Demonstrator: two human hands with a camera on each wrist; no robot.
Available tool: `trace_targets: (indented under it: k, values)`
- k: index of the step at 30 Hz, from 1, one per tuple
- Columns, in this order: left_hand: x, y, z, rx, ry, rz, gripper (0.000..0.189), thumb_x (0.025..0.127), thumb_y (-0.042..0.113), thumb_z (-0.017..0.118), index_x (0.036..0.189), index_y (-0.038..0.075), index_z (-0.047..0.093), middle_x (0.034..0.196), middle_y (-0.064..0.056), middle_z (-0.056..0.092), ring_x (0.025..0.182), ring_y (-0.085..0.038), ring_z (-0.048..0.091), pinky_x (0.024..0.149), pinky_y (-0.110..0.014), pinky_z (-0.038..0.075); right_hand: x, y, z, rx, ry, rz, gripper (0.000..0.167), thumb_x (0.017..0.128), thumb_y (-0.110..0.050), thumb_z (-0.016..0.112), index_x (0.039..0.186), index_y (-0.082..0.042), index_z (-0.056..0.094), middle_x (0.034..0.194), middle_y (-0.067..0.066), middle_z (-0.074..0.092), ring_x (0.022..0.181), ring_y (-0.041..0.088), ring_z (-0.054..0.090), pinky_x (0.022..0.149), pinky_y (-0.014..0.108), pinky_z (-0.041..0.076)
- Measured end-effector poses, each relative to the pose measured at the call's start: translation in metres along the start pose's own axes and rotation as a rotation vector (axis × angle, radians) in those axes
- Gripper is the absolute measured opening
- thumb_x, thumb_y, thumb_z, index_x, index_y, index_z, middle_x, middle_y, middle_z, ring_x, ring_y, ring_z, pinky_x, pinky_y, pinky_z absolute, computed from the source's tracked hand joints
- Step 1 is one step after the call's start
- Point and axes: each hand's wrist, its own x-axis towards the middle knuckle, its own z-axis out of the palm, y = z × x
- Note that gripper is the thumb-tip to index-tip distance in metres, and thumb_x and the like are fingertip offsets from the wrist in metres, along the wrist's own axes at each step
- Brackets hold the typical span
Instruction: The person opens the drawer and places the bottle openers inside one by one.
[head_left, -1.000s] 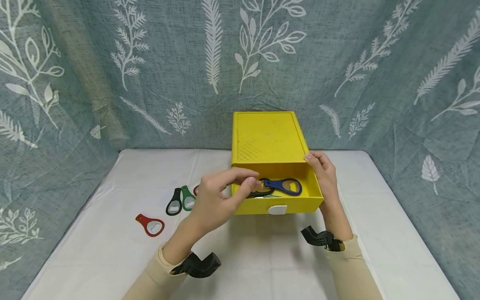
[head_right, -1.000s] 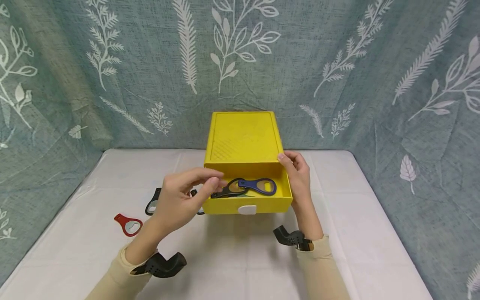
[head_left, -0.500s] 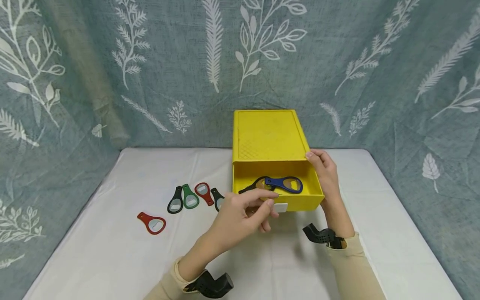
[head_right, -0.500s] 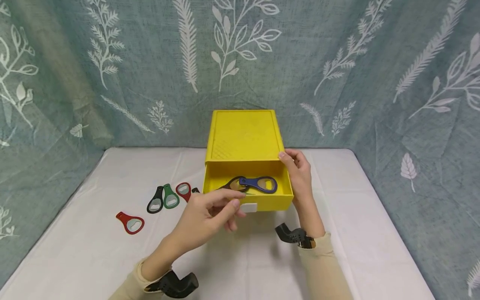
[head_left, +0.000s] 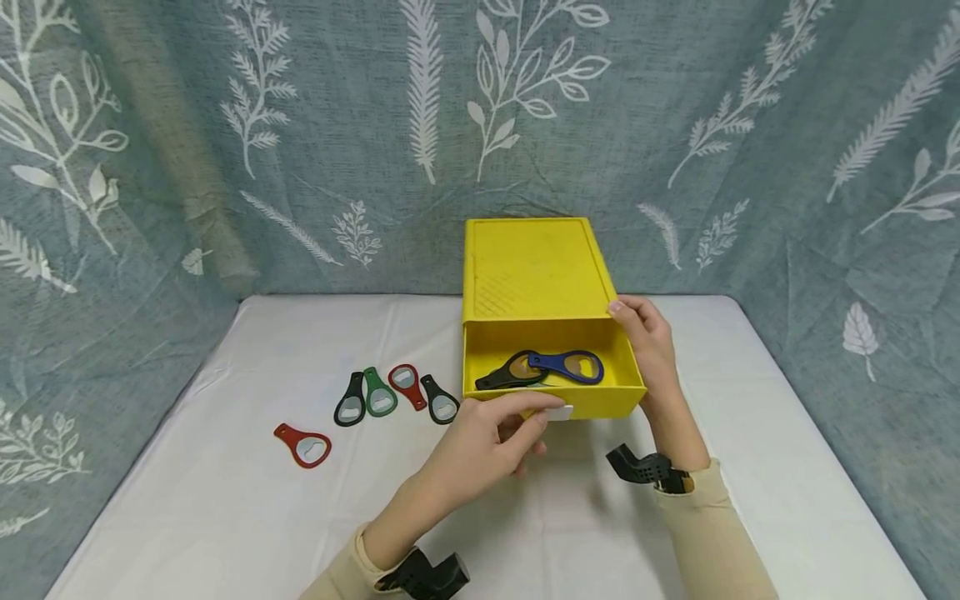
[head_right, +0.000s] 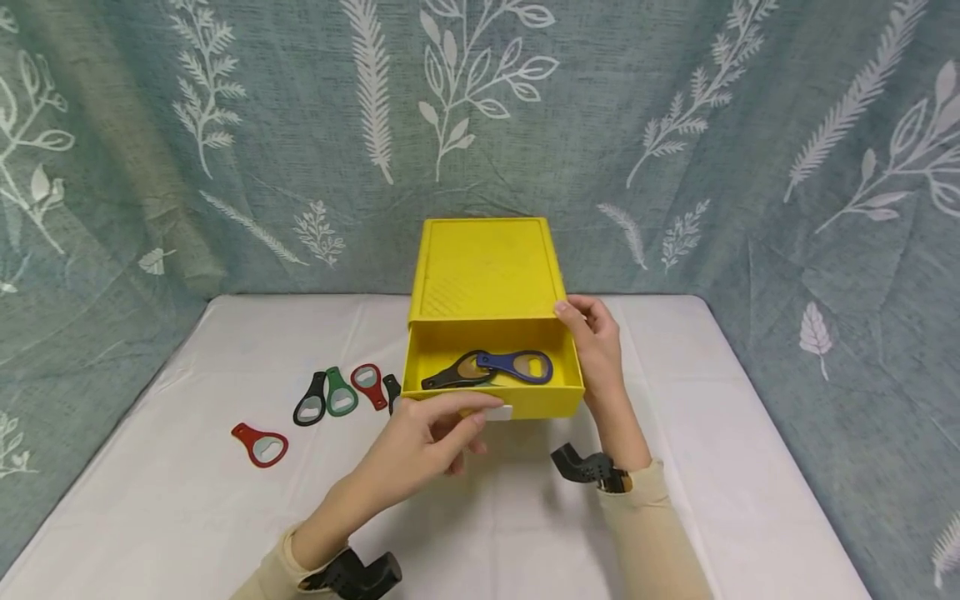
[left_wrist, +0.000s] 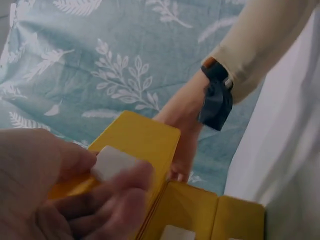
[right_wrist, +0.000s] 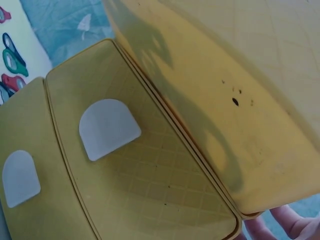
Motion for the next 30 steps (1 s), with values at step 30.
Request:
trace_targets:
  k: [30]
  values:
    - [0.005,-0.025,0.014,0.012,0.223,0.22,0.026,0.093,0.008,0.069,0.116,0.017,0.075,0.074,0.008,0.07,0.059,-0.004,0.063,0.048,-0.022,0.048,-0.004,0.003,0.004,0.03,-0.001,0.012,0.034,0.098,-0.036,0.059,0.119,-0.01,0.054,0.116,0.012,0.055,0.104,0.024,0.055,0.086,0.028,0.048]
